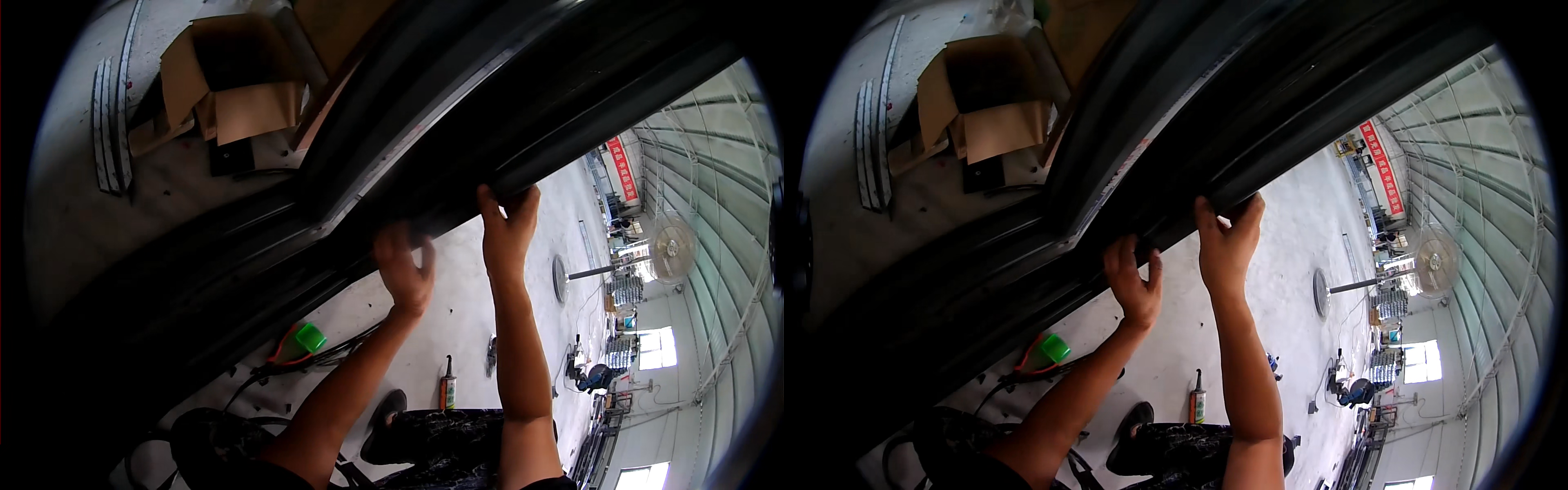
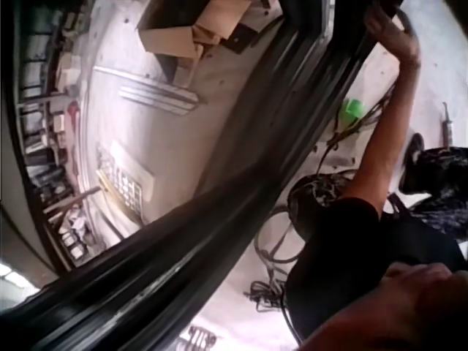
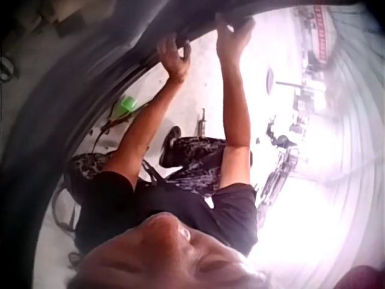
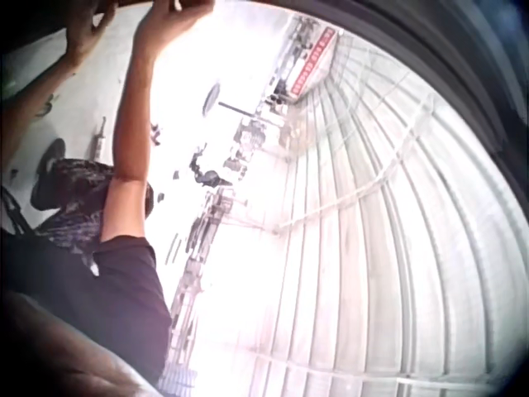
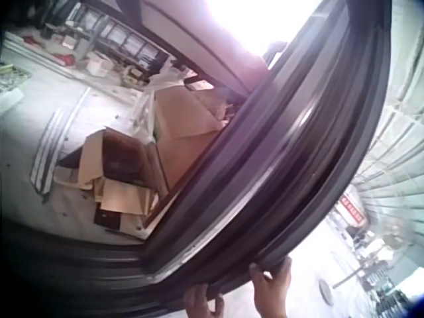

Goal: The person installs a rubber seal into the grooves of a black window frame, pressing it in by hand and using scissors to cut the seal to length.

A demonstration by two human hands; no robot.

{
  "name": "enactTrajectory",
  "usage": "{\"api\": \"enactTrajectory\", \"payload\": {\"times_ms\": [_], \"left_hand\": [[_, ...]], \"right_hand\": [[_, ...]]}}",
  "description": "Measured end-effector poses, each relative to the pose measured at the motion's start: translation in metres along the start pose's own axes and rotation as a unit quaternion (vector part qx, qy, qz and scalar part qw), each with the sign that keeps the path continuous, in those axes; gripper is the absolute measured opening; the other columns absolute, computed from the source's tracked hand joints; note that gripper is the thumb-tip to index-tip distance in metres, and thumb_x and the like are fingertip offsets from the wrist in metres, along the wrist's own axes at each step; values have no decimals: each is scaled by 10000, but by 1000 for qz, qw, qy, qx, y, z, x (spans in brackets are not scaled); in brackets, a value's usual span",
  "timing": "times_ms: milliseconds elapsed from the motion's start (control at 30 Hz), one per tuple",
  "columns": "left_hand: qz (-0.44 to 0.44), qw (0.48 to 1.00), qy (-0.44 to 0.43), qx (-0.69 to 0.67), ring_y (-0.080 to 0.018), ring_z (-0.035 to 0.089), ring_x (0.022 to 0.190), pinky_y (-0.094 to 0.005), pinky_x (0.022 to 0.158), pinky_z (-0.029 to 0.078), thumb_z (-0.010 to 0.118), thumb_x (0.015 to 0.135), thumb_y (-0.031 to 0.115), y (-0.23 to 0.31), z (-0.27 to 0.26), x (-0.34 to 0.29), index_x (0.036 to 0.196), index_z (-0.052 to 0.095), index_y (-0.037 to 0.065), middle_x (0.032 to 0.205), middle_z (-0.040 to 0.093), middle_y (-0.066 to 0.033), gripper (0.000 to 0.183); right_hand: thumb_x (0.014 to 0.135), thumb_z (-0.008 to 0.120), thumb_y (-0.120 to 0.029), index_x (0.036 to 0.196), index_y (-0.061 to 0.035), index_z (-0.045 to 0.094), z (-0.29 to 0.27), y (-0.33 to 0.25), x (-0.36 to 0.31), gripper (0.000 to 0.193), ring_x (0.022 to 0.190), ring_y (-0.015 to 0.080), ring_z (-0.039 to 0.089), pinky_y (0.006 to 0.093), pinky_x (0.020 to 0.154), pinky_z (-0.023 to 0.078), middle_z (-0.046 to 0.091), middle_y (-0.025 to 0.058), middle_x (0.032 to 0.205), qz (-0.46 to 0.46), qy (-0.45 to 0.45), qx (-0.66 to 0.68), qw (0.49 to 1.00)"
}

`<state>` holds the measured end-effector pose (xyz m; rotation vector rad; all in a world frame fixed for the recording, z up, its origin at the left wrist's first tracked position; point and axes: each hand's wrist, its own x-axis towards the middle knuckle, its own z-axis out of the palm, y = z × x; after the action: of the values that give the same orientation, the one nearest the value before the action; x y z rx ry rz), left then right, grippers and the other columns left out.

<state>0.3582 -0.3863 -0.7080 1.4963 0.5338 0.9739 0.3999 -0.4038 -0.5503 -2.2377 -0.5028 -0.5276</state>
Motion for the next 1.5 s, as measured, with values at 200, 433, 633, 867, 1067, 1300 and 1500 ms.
{"api": "enactTrajectory", "payload": {"times_ms": [200,433,633,867,1067,1300,1500], "left_hand": [[108,994,6,11,-382,461,1150,-461,960,410,820,751,305,19,-2,12,1320,467,-43,1261,512,-216,754],[105,992,60,33,-307,572,958,-403,801,493,843,720,280,26,-5,34,1132,625,21,1063,624,-124,534],[94,994,54,17,-297,569,973,-395,804,494,850,707,256,26,-3,33,1124,635,33,1053,628,-112,520],[49,997,62,0,-332,556,1003,-411,851,479,833,737,204,8,-8,18,1160,604,13,1094,607,-142,518],[69,995,63,32,-343,557,1016,-430,868,469,831,756,267,-20,-8,5,1160,607,13,1106,606,-153,527],[45,996,65,35,-380,544,1063,-446,930,452,821,763,259,-9,-1,6,1200,574,-3,1172,581,-185,566],[48,994,30,89,-388,536,1092,-460,965,432,762,811,197,11,-6,9,1247,542,-10,1210,562,-203,531]], "right_hand": [[903,690,-98,1215,15,414,3,3,-1,431,940,163,638,305,761,546,624,98,1020,-10,-16,17,1000],[913,683,-104,1195,8,409,6,3,-1,409,909,139,615,289,731,532,615,83,994,-50,-17,22,998],[909,694,-126,1197,24,408,5,4,3,432,906,147,614,308,744,546,600,86,983,-50,-17,9,999],[866,718,-58,1220,34,400,2,-3,3,485,934,181,630,330,797,574,597,119,1002,-39,-43,-10,998],[854,725,-41,1222,30,398,3,10,-2,497,927,187,640,325,772,577,616,117,1007,-66,-41,12,997],[783,743,-39,1106,41,423,11,-4,5,462,846,199,646,322,732,559,637,139,952,-21,10,14,1000],[768,747,-100,1072,38,416,9,-9,6,470,778,232,635,336,704,528,639,140,876,8,17,-13,1000]]}}
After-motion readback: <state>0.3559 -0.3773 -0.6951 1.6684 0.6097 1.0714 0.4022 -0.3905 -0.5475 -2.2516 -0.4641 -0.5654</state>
